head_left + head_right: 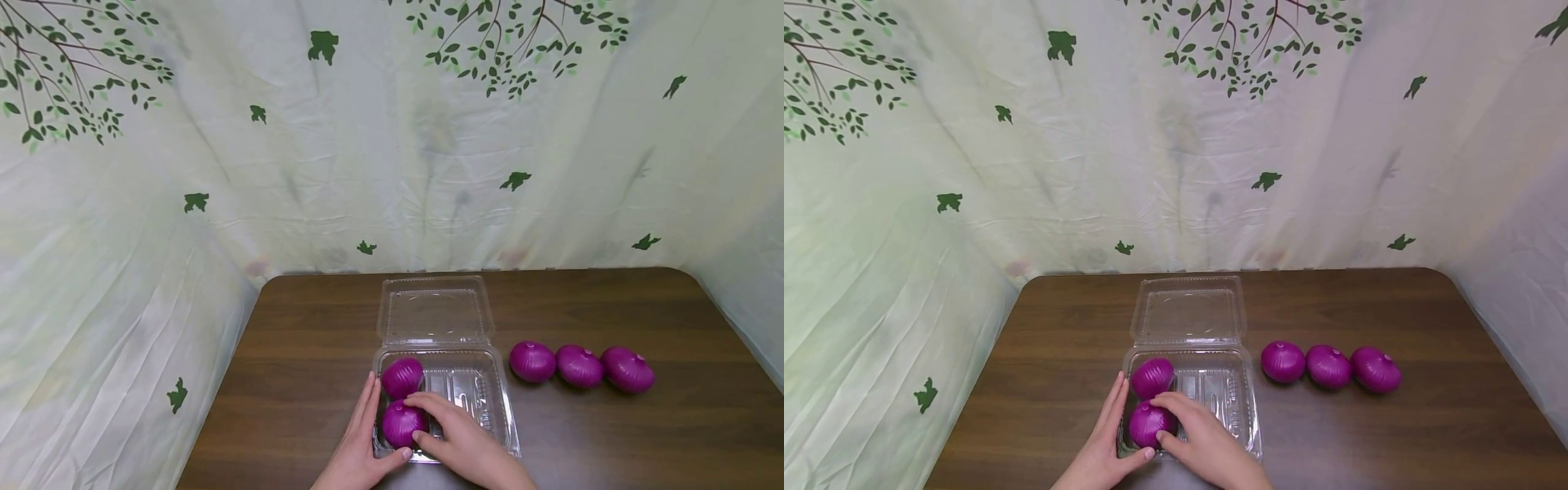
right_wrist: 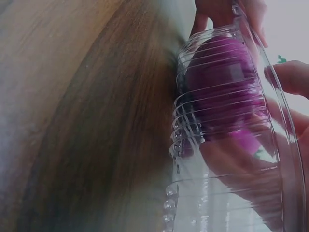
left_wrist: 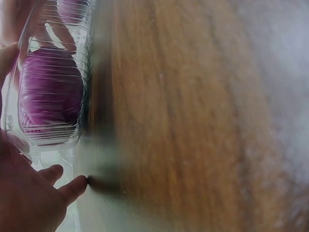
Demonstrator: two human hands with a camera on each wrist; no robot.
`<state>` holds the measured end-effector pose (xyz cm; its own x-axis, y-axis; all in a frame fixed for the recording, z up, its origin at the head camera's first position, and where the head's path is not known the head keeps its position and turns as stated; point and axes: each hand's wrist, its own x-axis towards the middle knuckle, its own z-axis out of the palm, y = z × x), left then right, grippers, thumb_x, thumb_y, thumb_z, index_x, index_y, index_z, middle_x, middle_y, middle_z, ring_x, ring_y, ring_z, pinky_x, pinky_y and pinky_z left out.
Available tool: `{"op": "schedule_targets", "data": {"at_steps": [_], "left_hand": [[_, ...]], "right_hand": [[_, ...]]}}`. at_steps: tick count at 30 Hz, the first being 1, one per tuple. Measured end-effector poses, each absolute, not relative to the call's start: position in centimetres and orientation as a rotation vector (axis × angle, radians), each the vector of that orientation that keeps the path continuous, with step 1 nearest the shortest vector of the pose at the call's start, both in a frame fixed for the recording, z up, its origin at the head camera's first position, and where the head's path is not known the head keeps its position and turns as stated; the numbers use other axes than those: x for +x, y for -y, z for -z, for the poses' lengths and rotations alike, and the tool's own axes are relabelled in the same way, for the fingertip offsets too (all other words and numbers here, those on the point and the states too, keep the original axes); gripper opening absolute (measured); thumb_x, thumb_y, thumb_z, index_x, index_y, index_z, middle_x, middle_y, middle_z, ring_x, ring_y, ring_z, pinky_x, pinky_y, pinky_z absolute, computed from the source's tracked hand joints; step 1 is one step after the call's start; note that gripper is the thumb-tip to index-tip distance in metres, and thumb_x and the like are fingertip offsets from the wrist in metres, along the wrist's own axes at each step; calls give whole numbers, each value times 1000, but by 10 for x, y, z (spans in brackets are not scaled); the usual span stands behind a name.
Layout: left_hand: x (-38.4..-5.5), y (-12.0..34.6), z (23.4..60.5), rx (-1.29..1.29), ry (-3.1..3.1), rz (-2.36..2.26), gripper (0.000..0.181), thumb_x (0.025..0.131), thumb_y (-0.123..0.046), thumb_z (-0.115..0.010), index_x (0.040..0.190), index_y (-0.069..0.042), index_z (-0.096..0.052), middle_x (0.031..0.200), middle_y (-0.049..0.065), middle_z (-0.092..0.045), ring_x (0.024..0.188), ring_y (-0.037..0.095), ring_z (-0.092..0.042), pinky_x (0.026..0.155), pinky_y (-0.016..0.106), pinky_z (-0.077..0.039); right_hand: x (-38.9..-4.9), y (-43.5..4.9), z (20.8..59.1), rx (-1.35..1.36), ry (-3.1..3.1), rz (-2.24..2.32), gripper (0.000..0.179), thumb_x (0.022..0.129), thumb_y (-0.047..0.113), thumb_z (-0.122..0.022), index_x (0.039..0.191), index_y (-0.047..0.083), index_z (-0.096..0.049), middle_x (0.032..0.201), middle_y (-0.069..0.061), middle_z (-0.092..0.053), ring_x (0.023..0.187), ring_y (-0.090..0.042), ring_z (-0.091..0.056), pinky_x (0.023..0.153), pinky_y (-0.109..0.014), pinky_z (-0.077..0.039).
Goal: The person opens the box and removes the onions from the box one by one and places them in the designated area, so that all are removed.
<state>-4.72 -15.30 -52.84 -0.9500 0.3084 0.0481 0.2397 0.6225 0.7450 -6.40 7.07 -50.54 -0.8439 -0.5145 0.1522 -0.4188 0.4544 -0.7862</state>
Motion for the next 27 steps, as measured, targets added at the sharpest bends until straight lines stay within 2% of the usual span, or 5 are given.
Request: {"op": "schedule_targets", "data": {"at_steps": [5,10,16,21,27], "left_hand": [[-47,152,528,459,-2739,-1248,111,79,-59,-74,160,-16,-10,165,0,-1,146,32,-19,105,60,-35],[-48,152,528,463,-2728,-1279,112,78,-56,-76,160,-16,-11,165,0,-1,146,28,-17,106,59,-34],[-48,152,527,459,-2717,-1286,112,78,-55,-76,160,-15,-10,165,-1,0,146,28,-15,107,58,-32],[-48,153,527,454,-2705,-1287,113,78,-55,-77,160,-15,-9,165,-2,0,146,27,-14,108,58,-31],[-47,153,527,448,-2721,-1270,114,77,-57,-77,160,-15,-10,165,-2,-1,146,28,-17,107,57,-32]], "right_hand": [[-67,-66,506,-850,-2608,1331,43,91,20,-67,134,18,-59,136,2,-55,120,-17,-56,98,-42,-49],[-68,-63,505,-840,-2608,1292,44,93,28,-66,135,16,-59,137,1,-53,120,-18,-56,97,-43,-49],[-69,-59,503,-833,-2592,1304,46,92,37,-68,133,18,-59,134,3,-54,115,-14,-57,96,-40,-50],[-70,-58,503,-803,-2558,1370,44,90,38,-70,130,20,-61,129,7,-55,110,-11,-57,93,-37,-52],[-73,-56,505,-696,-2533,1489,33,90,34,-71,120,20,-68,122,6,-61,111,-14,-58,94,-39,-50]]}}
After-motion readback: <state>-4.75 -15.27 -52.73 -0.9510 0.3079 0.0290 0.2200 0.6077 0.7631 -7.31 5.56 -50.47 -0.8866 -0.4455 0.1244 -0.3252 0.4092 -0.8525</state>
